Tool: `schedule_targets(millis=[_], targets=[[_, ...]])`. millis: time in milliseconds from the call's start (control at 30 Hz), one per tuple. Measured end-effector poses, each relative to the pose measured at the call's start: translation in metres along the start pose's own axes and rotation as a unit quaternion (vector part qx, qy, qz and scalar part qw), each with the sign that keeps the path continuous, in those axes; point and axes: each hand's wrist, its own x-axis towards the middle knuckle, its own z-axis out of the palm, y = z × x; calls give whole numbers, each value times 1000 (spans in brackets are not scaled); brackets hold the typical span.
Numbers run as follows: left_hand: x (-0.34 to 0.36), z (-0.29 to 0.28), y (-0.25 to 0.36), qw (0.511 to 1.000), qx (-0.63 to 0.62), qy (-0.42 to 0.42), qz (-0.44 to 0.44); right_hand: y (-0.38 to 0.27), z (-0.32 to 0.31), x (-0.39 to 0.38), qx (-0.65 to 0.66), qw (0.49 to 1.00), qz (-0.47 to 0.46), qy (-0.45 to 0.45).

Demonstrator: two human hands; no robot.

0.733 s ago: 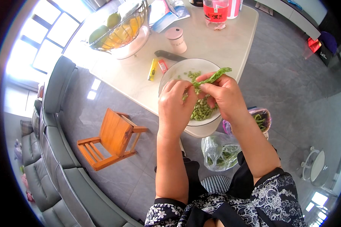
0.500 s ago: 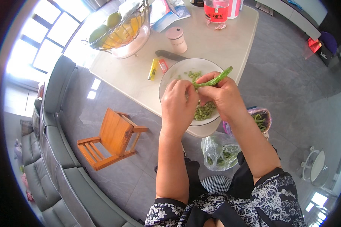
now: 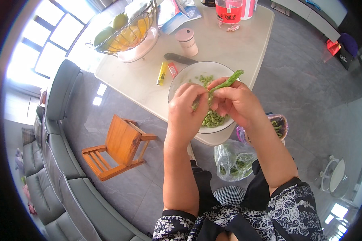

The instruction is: The person is shelling green beans by hand, removing the beans from the pods and placing them into a white bowl on their lap.

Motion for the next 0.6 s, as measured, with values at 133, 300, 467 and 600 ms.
schedule_targets(millis=[133,300,467,600], targets=[[-6,11,0,998,-63,-1,-10,9,-2,3,53,999,2,0],[-4,10,1,995,-94,10,-45,6,4,2,-71,996,-14,43],[-4,-2,8,996,-41,3,-85,2,5,-2,-96,993,-45,53],[-11,-4,-5,992,-49,-19,-118,1,0,-2,-97,992,-62,58]])
